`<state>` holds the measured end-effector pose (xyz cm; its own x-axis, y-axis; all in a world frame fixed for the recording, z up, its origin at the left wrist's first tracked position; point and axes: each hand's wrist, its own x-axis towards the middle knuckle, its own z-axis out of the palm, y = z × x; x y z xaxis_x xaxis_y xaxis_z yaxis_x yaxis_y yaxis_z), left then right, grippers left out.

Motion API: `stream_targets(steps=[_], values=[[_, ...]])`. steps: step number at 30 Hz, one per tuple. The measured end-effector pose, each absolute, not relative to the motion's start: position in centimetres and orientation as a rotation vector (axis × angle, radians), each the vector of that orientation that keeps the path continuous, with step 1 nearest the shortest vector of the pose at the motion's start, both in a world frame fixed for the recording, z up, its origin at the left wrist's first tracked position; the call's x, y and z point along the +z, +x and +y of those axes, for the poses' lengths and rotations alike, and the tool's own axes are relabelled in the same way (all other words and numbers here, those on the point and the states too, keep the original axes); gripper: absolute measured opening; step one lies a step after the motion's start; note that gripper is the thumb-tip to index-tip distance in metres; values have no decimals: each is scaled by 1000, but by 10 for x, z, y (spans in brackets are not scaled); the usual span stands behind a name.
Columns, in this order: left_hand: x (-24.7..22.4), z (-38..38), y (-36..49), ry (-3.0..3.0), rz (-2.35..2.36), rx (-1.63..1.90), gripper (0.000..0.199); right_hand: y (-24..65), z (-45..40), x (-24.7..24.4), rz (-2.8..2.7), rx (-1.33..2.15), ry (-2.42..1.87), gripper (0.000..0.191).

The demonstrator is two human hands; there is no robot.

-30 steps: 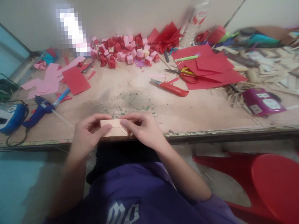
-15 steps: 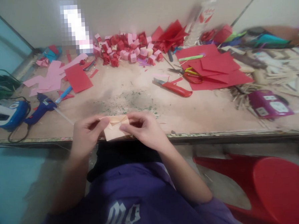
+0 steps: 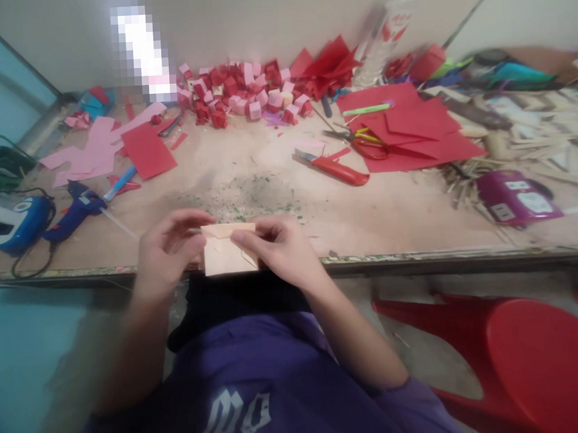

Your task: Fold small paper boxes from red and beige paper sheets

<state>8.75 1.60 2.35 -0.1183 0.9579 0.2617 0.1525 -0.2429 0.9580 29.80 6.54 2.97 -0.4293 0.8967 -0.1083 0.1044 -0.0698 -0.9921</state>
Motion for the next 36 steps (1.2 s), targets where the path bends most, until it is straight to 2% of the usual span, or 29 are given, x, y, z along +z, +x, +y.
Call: stream_targets(steps=[3,7,11,21,27,32,36], values=[[23,13,81,1544,1141,1467,32,298,65,29,-1492,1576,-1111,40],[27,7,76,1665,1093,1176,25,298,64,31,-1399,1595,-1123,39],[28,8,79,1610,1106,1137,18,297,64,34,-1338,1630,-1097,36],[25,14,87,1585,1145,1307,6,297,65,32,-1448,1458,-1084,33],[24,16,89,1520,1221,1412,8,296,66,31,-1446,1449,-1033,29],[17,19,90,1399,1311,1619,5,296,64,29,-1294,1482,-899,41],[16,21,91,1361,1356,1681,9,301,61,28,-1373,1520,-792,42]])
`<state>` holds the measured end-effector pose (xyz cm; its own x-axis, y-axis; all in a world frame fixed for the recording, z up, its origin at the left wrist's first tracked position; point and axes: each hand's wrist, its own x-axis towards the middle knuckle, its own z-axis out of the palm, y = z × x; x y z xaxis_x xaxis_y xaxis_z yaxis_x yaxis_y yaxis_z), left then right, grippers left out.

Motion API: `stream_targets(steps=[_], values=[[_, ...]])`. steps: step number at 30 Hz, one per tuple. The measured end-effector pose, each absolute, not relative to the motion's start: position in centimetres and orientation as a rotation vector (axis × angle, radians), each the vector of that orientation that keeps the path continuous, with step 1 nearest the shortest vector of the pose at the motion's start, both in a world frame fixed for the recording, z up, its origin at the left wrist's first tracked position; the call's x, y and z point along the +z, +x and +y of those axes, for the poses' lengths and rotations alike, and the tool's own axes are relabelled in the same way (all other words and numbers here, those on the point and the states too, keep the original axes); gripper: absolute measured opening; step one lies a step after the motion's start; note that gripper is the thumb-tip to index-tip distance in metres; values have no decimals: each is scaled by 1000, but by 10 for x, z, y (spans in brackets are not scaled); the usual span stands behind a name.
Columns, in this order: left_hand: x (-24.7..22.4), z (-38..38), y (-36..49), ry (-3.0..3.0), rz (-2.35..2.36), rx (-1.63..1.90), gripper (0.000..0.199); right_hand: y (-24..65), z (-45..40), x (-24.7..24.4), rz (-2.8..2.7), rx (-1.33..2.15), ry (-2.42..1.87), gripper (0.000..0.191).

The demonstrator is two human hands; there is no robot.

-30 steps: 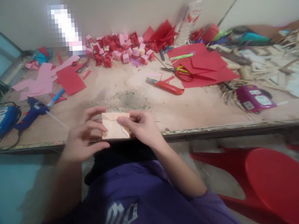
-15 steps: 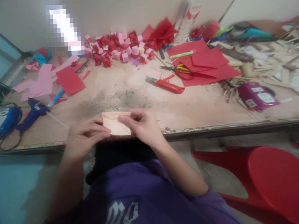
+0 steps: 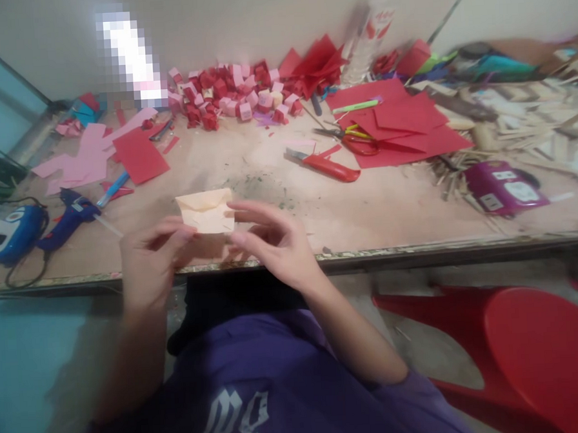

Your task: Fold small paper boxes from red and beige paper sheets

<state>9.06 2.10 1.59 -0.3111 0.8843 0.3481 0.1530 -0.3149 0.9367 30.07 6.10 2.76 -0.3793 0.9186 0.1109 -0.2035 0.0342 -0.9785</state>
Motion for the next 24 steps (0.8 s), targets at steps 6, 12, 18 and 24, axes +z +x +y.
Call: stream_targets(steps=[6,12,18,24], values=[[18,20,91,1404,1361,1640,6,301,62,26,-1483,1373,-867,16],[17,20,90,1415,1343,1612,7,298,65,29,-1468,1349,-890,4],[20,17,93,1397,1488,1601,10,297,65,25,-1437,1305,-882,4],[23,15,99,1264,1515,1545,12,293,59,26,-1423,1123,-926,7]])
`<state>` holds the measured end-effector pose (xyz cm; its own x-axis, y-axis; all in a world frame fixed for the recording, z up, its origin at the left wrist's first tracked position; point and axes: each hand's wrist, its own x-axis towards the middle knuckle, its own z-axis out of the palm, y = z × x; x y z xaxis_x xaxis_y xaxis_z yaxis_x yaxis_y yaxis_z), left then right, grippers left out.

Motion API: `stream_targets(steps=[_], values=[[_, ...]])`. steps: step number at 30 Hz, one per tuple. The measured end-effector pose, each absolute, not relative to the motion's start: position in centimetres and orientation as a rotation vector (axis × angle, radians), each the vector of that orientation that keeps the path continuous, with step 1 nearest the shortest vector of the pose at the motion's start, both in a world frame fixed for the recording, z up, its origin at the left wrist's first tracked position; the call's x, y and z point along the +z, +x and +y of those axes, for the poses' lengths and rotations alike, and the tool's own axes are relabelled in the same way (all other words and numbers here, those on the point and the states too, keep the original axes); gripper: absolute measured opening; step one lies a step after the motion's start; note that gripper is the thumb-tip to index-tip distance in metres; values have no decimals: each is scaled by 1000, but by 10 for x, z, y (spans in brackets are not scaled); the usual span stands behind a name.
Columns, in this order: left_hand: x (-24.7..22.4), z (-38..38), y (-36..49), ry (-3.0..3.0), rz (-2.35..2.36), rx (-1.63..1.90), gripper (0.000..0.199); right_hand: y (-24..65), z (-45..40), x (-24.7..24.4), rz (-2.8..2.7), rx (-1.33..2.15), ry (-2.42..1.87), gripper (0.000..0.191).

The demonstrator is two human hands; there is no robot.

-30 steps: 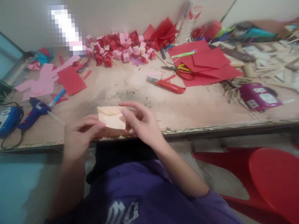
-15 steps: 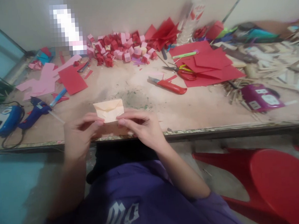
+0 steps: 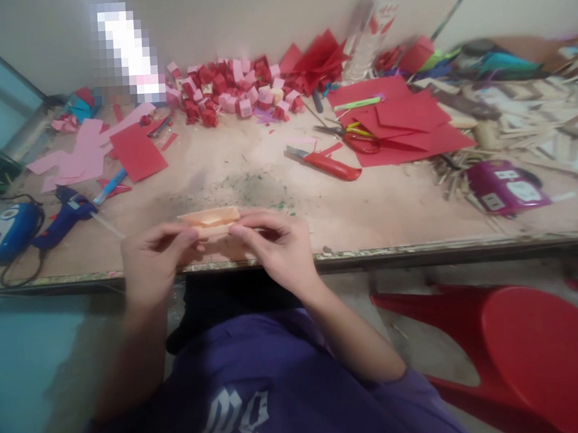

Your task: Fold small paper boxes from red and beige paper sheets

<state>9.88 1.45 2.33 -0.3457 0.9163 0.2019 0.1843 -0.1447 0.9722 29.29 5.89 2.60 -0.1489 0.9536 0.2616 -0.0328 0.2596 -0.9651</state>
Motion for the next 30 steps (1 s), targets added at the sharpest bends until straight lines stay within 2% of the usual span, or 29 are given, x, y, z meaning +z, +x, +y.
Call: stream_targets(steps=[4,10,12,17,22,27,30], values=[[23,14,101,1189,1450,1511,20,292,56,28,-1408,1141,-968,9],[23,17,97,1216,1351,1509,43,292,56,27,-1391,1176,-983,13],[25,17,96,1316,1376,1451,40,292,55,27,-1441,1160,-975,12],[28,15,96,1471,1427,1370,13,293,55,27,-1580,1172,-919,11],[27,14,96,1478,1439,1332,15,293,54,27,-1537,1212,-953,11],[25,15,92,1459,1439,1301,15,292,55,25,-1451,1327,-938,25],[25,17,91,1412,1400,1295,15,293,56,24,-1437,1371,-926,21]])
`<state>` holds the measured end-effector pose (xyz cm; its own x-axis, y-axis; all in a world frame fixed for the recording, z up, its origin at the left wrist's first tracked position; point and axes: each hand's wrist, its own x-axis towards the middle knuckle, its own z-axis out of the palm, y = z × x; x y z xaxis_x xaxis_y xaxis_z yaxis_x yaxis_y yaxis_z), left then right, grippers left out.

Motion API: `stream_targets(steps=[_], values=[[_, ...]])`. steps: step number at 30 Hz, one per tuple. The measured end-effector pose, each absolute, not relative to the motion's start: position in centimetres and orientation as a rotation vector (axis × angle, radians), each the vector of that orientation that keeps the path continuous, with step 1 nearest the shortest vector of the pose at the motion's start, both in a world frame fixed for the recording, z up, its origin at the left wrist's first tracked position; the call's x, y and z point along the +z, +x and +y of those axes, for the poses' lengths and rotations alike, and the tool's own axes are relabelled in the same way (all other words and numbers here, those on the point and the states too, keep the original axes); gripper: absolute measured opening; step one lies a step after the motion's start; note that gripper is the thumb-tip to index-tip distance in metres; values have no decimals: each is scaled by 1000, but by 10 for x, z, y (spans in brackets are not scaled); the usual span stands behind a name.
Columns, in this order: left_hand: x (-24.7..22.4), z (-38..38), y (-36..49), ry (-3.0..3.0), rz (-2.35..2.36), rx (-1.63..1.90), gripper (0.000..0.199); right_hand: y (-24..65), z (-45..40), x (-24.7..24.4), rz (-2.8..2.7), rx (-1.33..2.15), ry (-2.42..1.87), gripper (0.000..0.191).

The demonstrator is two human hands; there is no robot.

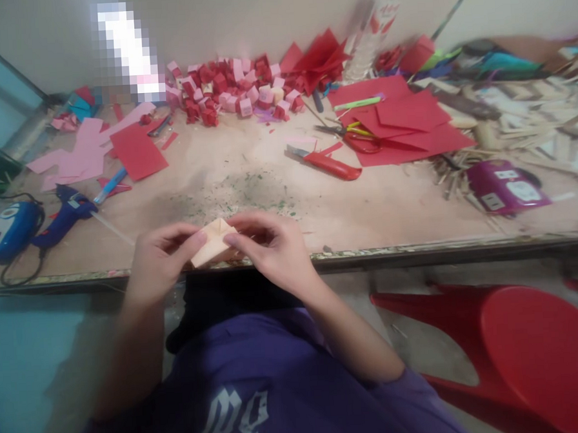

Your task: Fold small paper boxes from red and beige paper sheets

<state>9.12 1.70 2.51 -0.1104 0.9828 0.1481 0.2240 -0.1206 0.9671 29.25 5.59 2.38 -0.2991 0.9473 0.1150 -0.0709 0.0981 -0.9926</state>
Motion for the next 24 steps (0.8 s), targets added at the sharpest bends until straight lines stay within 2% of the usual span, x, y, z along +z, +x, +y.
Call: stream_targets(steps=[5,12,18,24], values=[[26,18,92,1364,1391,1278,18,293,57,25,-1429,1402,-936,21],[28,16,92,1408,1352,1250,19,291,55,27,-1447,1265,-987,15],[25,12,87,1352,1233,1159,35,291,54,28,-1425,1204,-1013,17],[21,12,86,1347,1268,1134,24,290,53,27,-1357,1221,-1011,16]])
